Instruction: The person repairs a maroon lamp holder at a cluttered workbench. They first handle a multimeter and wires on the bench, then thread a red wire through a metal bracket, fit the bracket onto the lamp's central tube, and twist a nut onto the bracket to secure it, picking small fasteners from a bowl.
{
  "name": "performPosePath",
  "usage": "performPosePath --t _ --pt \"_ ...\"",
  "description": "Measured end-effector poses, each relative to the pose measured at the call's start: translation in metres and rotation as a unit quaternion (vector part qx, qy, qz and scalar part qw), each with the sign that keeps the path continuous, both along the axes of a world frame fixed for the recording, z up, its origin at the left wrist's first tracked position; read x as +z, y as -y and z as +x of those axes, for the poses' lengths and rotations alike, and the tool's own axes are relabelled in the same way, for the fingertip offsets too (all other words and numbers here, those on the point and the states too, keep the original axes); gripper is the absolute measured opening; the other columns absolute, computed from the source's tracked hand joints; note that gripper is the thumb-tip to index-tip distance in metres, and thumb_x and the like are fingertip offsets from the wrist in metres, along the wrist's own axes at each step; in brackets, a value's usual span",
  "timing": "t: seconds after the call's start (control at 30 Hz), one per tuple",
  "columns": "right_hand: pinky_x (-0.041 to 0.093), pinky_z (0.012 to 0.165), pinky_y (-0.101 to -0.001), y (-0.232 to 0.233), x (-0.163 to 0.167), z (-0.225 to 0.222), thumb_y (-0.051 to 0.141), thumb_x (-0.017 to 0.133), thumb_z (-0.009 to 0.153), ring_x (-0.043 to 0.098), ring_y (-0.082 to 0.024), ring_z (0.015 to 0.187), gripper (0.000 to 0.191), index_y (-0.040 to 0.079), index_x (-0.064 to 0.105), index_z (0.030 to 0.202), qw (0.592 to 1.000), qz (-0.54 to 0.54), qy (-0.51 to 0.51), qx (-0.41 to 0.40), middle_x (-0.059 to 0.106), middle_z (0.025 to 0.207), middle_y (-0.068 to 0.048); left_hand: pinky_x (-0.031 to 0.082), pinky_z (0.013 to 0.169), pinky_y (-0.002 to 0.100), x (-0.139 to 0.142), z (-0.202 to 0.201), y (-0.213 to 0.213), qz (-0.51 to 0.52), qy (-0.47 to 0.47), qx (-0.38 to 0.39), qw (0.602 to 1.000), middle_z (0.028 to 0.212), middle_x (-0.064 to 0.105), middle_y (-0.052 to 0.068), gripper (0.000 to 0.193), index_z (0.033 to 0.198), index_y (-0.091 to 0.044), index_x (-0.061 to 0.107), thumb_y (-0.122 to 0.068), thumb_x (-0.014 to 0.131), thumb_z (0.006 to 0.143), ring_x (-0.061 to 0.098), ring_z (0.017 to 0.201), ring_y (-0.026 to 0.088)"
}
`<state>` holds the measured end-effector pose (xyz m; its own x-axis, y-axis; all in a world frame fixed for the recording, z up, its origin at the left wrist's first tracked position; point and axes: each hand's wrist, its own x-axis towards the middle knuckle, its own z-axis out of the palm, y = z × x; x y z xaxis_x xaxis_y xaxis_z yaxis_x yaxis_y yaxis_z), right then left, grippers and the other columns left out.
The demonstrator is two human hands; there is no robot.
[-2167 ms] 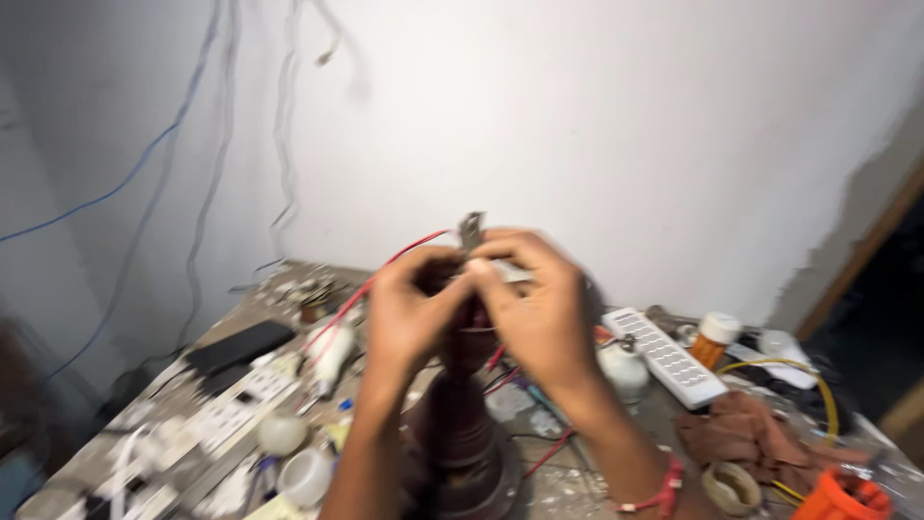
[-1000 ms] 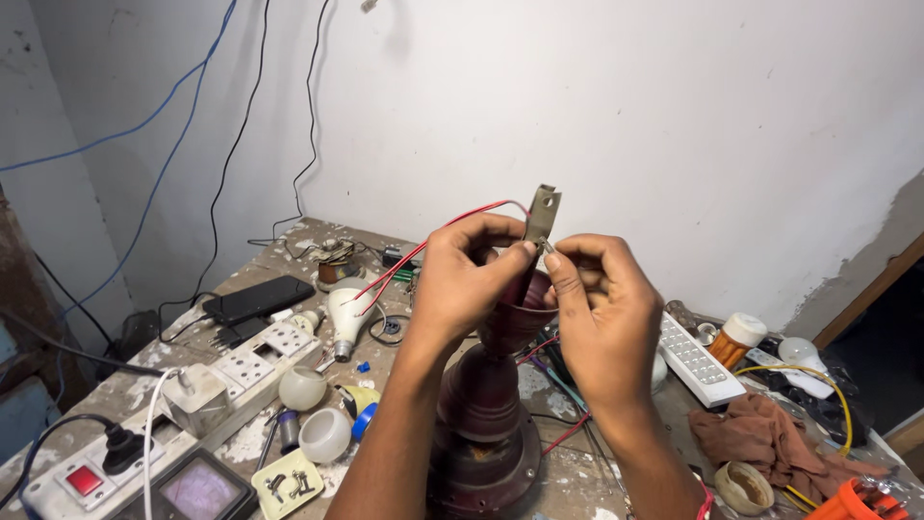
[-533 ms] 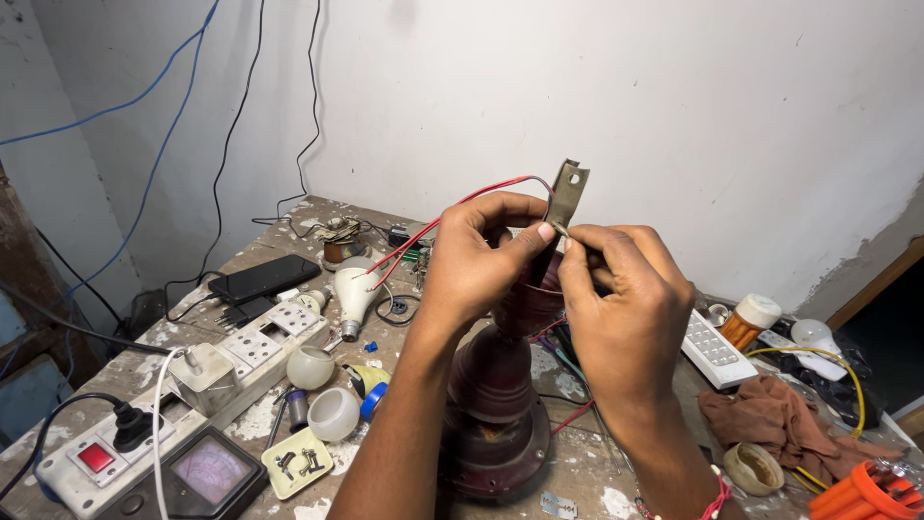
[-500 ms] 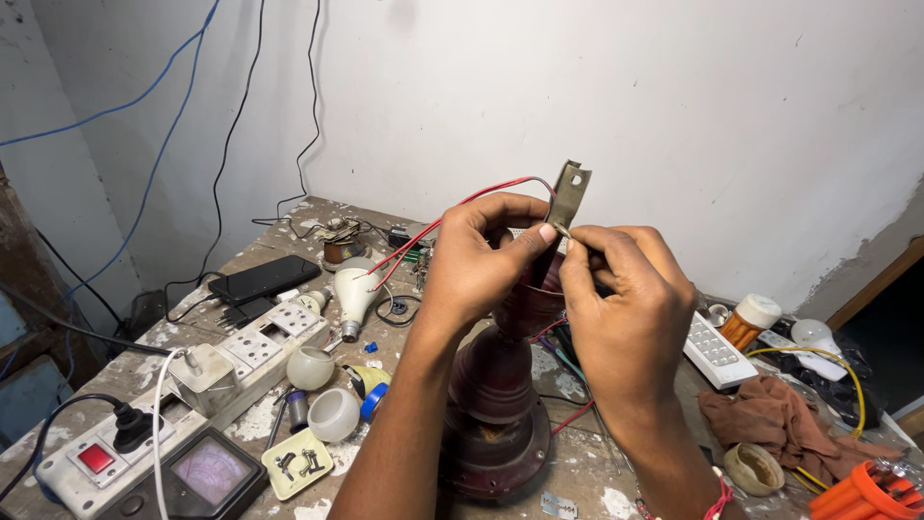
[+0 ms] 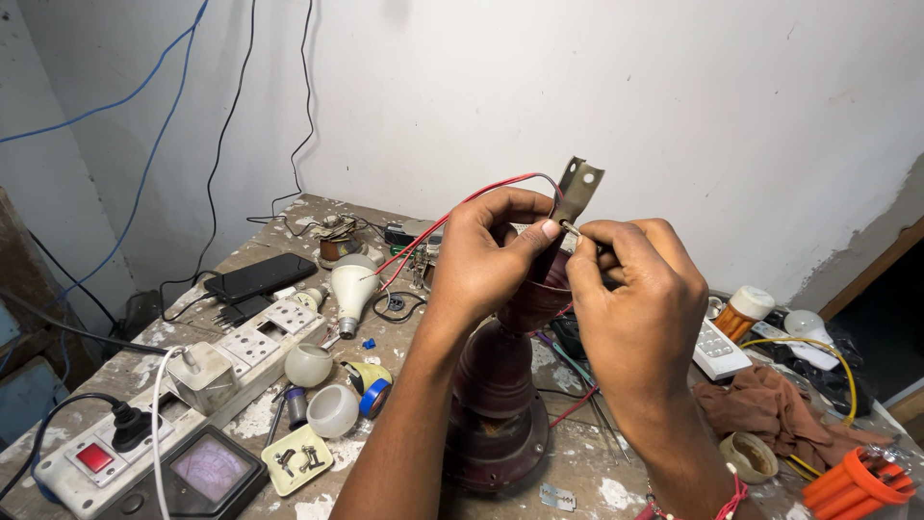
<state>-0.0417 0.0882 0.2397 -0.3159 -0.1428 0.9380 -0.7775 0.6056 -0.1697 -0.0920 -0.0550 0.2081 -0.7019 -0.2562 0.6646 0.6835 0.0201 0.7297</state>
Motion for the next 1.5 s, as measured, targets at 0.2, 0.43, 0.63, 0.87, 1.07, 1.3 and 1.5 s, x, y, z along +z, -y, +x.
performPosePath --t 0.2,0.43,0.63,0.87,1.07,1.3,1.5 --pt "0.052 0.061 -0.0363 0.002 0.000 0.000 0.002 0.076 0.091 0.068 -0.023 0.071 0.008 0.002 0.074 0.099 0.996 0.047 -0.040 -0.066 0.067 0.091 -0.012 0.044 0.051 0.021 0.001 0.001 -0.001 0.006 0.023 -0.009 1.000 0.081 0.074 0.004 0.020 0.105 0.001 0.075 -0.005 0.077 0.086 0.051 0.057 0.001" --pt "0.051 0.056 -0.0341 0.003 0.003 -0.002 0.004 0.077 0.091 0.067 -0.019 0.064 0.006 0.002 0.076 0.096 0.998 0.038 -0.007 -0.043 0.067 0.086 -0.012 0.037 0.046 0.019 0.003 0.004 -0.003 0.026 0.014 -0.009 1.000 0.088 0.076 0.001 0.023 0.103 0.000 0.076 -0.002 0.079 0.080 0.042 0.053 -0.001" --pt "0.056 0.058 -0.0276 0.001 0.009 -0.001 0.004 0.073 0.092 0.075 -0.015 0.069 0.007 -0.003 0.073 0.093 0.997 -0.027 0.068 0.007 0.073 0.087 -0.011 0.036 0.047 0.020 0.005 0.007 -0.013 0.035 0.013 0.006 0.999 0.088 0.077 0.002 0.023 0.100 0.000 0.076 0.000 0.080 0.077 0.040 0.054 -0.001" --pt "0.056 0.060 -0.0289 0.004 0.003 0.002 0.004 0.073 0.096 0.075 -0.018 0.069 0.008 -0.004 0.071 0.096 0.999 -0.004 0.046 -0.028 0.074 0.086 -0.013 0.046 0.055 0.020 0.004 0.008 -0.015 0.051 -0.004 -0.008 0.999 0.085 0.076 0.003 0.022 0.099 0.000 0.076 -0.002 0.080 0.078 0.050 0.061 0.002" --pt "0.057 0.062 -0.0281 0.017 -0.005 0.004 0.003 0.073 0.099 0.076 -0.018 0.073 0.008 -0.004 0.069 0.101 1.000 -0.023 0.019 -0.004 0.074 0.090 -0.013 0.057 0.069 0.024 0.000 0.006 -0.003 0.107 -0.029 -0.083 0.990 0.083 0.075 0.004 0.012 0.098 0.001 0.076 -0.009 0.073 0.093 0.067 0.074 0.007" --pt "0.057 0.065 -0.0271 0.018 -0.009 0.007 0.003 0.075 0.100 0.075 -0.015 0.076 0.011 -0.005 0.068 0.103 0.999 -0.040 0.017 0.019 0.074 0.088 -0.012 0.058 0.076 0.025 -0.005 0.001 -0.005 0.085 -0.059 -0.083 0.991 0.088 0.077 0.005 0.011 0.100 0.002 0.075 -0.008 0.070 0.095 0.070 0.080 0.008" --pt "0.059 0.070 -0.0251 0.015 -0.015 0.007 0.003 0.077 0.101 0.073 -0.013 0.081 0.013 -0.005 0.068 0.104 0.997 -0.053 0.026 0.054 0.075 0.088 -0.010 0.057 0.073 0.026 -0.006 -0.001 -0.002 0.092 -0.024 -0.092 0.991 0.087 0.076 0.006 0.012 0.100 0.002 0.075 -0.007 0.070 0.094 0.070 0.078 0.009"
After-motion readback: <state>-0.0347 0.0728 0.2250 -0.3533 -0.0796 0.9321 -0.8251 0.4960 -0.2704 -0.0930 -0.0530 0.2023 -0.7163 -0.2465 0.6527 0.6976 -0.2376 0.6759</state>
